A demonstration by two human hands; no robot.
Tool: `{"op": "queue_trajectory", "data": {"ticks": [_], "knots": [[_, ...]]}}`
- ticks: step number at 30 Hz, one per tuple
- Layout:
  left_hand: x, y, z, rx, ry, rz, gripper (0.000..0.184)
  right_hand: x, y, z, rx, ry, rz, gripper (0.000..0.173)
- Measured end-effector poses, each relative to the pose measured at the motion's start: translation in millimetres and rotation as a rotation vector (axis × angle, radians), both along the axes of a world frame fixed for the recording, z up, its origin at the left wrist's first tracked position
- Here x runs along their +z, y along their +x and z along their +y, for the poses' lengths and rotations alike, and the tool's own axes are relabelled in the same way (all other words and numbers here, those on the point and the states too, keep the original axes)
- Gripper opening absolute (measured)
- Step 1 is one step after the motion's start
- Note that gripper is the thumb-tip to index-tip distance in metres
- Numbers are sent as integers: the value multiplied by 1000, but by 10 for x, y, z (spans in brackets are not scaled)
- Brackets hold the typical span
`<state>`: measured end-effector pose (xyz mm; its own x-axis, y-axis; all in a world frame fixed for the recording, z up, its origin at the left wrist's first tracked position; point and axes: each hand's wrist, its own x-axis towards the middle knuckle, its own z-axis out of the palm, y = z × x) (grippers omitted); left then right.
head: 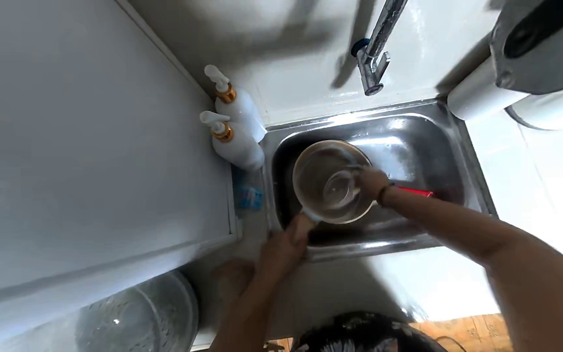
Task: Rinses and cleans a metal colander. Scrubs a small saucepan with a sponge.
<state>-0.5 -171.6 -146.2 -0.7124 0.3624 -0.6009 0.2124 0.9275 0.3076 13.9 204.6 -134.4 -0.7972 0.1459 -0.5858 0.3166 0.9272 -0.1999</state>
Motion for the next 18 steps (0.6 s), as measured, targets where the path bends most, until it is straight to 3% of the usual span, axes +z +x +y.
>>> {"op": "queue_trajectory", "data": {"ticks": [2,5,7,10,12,13,17,18], "knots": [[65,-85,27,0,6,-28,65,97,-524,-60,-111,36,166,42],[173,-140,34,18,30,-81,64,-43,-968,-705,-180,-246,351,37],[188,-120,-2,39,32,-91,63,-302,-735,-1090,-181,-567,352,33],[162,-103,28,57,56,-90,62,-751,-172,-1081,-129,-940,163,34],[191,-123,49,52,46,-90,63,-710,-193,-1046,-158,-955,182,33],[219,-136,53,45,30,-91,63,-568,-305,-1048,-203,-889,247,31],[199,-152,36,28,1,-94,64,808,-662,-1141,-312,-609,370,35],[180,-128,23,26,1,-94,64,1116,-637,-1301,-323,-509,245,37]]}}
